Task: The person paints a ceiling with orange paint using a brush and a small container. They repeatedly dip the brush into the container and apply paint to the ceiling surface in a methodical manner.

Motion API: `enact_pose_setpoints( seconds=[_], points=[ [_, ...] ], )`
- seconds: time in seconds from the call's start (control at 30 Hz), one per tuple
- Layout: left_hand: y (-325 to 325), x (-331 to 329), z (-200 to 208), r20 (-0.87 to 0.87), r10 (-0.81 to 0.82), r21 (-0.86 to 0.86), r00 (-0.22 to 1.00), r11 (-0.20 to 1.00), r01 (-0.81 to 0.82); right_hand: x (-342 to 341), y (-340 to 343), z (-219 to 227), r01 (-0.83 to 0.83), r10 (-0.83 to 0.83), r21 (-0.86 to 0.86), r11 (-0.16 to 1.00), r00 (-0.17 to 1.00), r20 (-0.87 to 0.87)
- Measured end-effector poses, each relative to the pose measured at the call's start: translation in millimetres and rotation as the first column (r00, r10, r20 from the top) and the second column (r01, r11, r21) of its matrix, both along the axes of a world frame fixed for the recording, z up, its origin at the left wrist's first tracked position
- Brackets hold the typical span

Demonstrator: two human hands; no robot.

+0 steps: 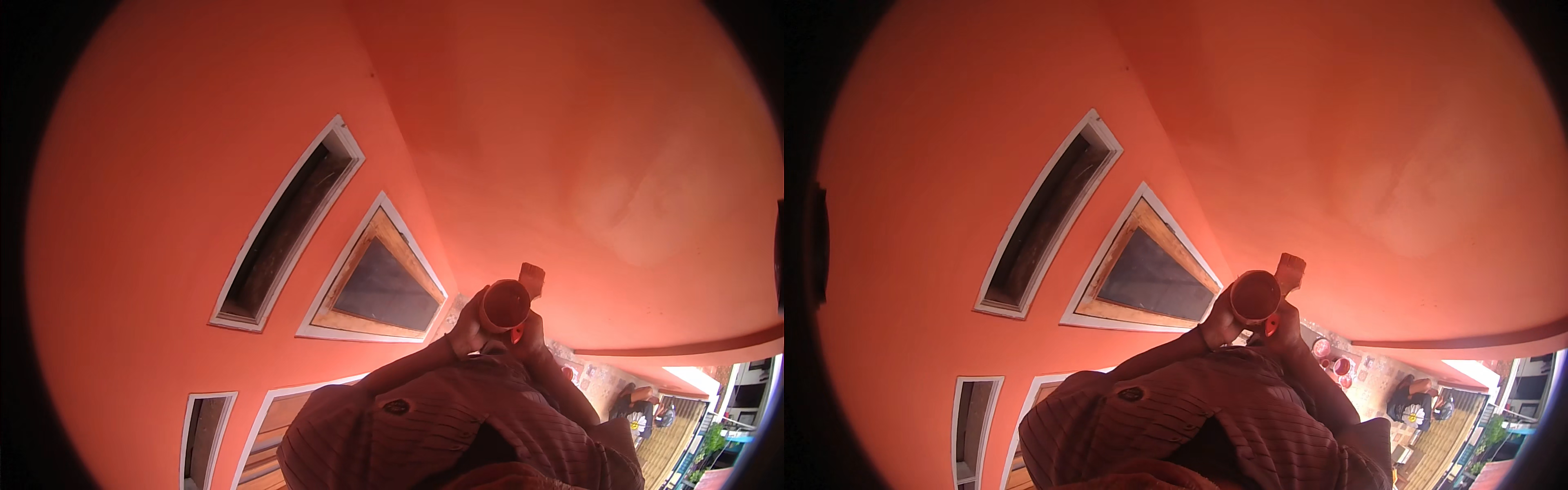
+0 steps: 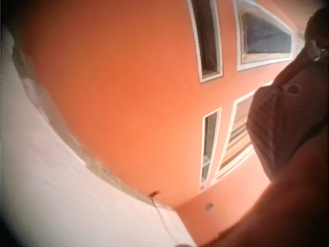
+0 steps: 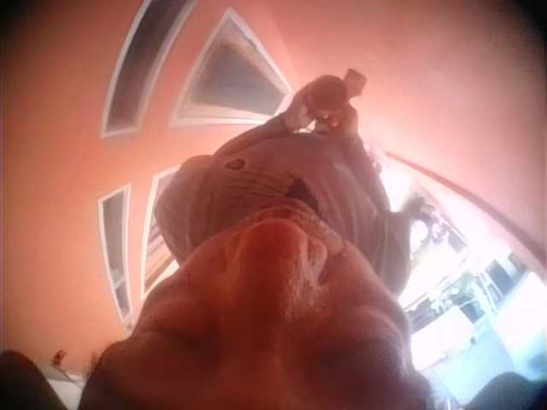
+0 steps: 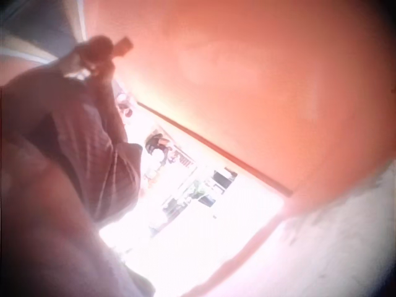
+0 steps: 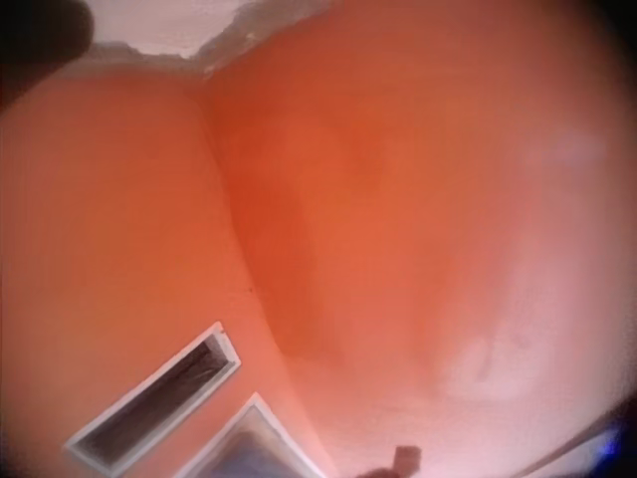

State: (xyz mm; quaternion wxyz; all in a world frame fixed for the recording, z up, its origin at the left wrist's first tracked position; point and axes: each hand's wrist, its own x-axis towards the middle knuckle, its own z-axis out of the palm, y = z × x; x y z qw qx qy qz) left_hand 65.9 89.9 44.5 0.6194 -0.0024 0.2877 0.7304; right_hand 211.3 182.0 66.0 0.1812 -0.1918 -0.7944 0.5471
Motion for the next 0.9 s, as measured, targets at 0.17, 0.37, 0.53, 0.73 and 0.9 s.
enact_pose_setpoints(
  seconds=[0.17,0.37,0.53,0.73,0.9],
  points=[
    [7,-17,-8,-0.413,-0.11,-0.194,0.904,0.98,0.03,-7,-4,22,0.013,-0.06,-0.303,0.953,0.988,-0.145],
    [18,-17,-32,-0.953,0.011,-0.126,0.302,0.893,-0.431,-10,-2,-5,-0.211,-0.256,-0.908,0.363,0.914,-0.315],
    [20,-19,27,-0.833,0.222,0.001,0.506,0.917,-0.4,-3,6,-21,-0.422,-0.373,-0.905,-0.058,0.85,-0.373],
    [-7,-44,184,-0.703,0.307,0.506,0.641,0.85,0.147,19,21,-30,-0.055,-0.376,-0.833,0.55,0.875,-0.306],
    [-14,3,274,-0.282,-0.066,0.803,0.957,0.53,0.273,29,32,-51,0.271,-0.494,-0.643,0.716,0.848,-0.192]
  ],
)
